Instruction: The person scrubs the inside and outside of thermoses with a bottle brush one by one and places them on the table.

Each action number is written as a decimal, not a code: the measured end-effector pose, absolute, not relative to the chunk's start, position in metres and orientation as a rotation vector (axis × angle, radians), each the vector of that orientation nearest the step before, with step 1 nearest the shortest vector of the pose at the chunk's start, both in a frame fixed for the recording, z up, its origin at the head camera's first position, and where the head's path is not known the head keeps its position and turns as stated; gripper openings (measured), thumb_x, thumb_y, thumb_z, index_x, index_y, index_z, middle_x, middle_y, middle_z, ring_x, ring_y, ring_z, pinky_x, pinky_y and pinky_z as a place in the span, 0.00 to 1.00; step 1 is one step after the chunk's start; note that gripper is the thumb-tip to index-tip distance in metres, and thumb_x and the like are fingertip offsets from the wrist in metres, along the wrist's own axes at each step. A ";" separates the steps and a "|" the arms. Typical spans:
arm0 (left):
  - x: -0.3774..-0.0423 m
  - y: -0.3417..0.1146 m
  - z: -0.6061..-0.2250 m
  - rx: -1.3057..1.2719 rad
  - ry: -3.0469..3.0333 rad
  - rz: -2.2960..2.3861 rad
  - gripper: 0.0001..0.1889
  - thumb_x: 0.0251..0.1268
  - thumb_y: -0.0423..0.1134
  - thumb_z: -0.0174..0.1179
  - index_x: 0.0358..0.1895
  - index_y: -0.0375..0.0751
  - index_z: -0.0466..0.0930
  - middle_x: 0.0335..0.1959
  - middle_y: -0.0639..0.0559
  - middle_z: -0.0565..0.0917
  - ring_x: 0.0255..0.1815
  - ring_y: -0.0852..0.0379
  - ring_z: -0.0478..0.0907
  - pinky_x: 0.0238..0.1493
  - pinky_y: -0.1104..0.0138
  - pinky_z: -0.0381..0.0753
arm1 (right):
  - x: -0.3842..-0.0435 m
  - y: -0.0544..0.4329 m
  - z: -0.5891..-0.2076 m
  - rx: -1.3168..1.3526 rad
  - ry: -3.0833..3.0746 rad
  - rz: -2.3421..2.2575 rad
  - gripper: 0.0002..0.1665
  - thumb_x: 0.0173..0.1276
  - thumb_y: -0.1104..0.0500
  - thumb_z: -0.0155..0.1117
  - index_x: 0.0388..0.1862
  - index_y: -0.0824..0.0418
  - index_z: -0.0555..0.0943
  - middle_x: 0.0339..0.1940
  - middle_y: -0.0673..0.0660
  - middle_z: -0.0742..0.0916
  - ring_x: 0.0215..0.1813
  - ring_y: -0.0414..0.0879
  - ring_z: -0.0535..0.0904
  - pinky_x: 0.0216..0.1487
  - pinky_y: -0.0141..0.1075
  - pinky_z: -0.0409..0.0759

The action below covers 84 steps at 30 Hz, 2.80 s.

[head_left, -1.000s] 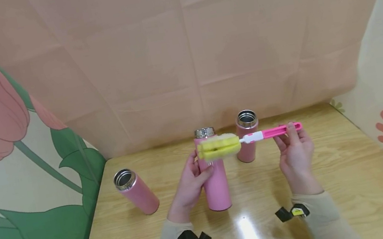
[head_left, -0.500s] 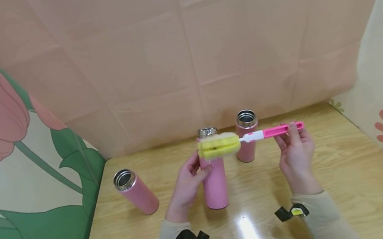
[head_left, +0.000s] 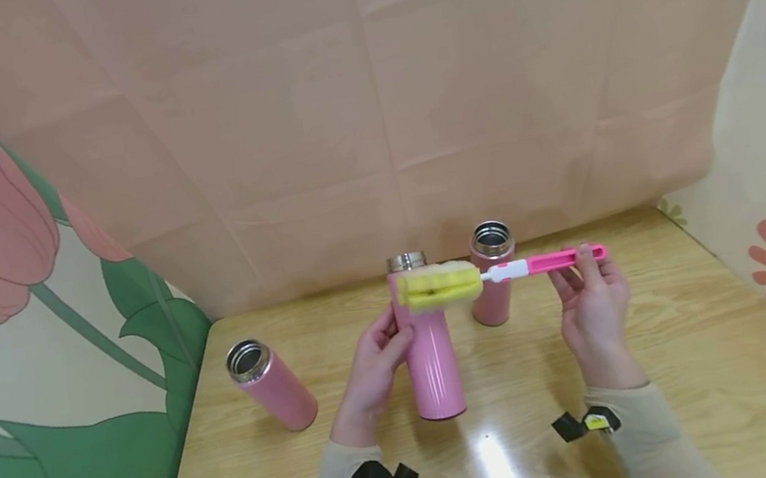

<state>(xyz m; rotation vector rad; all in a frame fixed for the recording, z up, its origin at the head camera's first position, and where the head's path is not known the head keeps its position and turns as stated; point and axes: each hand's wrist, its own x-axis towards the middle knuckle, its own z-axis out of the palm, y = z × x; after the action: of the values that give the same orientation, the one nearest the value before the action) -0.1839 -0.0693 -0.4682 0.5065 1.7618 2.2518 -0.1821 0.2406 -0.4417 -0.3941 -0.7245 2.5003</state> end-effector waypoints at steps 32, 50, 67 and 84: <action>-0.182 -0.069 -0.462 0.492 1.412 2.525 0.31 0.80 0.40 0.54 0.78 0.27 0.59 0.60 0.48 0.82 0.58 0.55 0.82 0.62 0.63 0.83 | -0.182 0.255 -0.453 -0.146 -1.279 2.690 0.03 0.82 0.63 0.63 0.46 0.62 0.82 0.39 0.55 0.92 0.40 0.44 0.90 0.47 0.34 0.89; -0.179 -0.067 -0.462 0.388 1.501 2.470 0.28 0.82 0.44 0.61 0.73 0.27 0.70 0.57 0.48 0.84 0.56 0.56 0.82 0.61 0.62 0.82 | -0.186 0.247 -0.446 -0.291 -0.870 2.643 0.05 0.81 0.64 0.64 0.44 0.67 0.79 0.38 0.59 0.89 0.35 0.48 0.89 0.43 0.36 0.90; -0.183 -0.068 -0.466 0.485 1.744 2.271 0.36 0.76 0.34 0.62 0.83 0.33 0.61 0.74 0.37 0.75 0.72 0.45 0.74 0.74 0.57 0.74 | -0.183 0.238 -0.441 -0.397 -0.695 2.477 0.15 0.75 0.60 0.72 0.49 0.69 0.79 0.42 0.62 0.87 0.35 0.48 0.89 0.42 0.37 0.90; -0.184 -0.069 -0.467 0.445 1.716 2.275 0.32 0.81 0.35 0.61 0.82 0.32 0.63 0.75 0.35 0.73 0.68 0.48 0.78 0.68 0.59 0.80 | -0.178 0.239 -0.441 -0.343 -0.728 2.428 0.18 0.74 0.57 0.74 0.51 0.68 0.79 0.47 0.61 0.84 0.41 0.50 0.88 0.51 0.39 0.88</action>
<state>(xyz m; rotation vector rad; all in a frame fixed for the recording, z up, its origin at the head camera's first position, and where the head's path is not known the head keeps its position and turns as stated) -0.1836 -0.0689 -0.4671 0.4454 1.7160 2.2749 -0.1785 0.2390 -0.4408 -0.3431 -0.7284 2.4280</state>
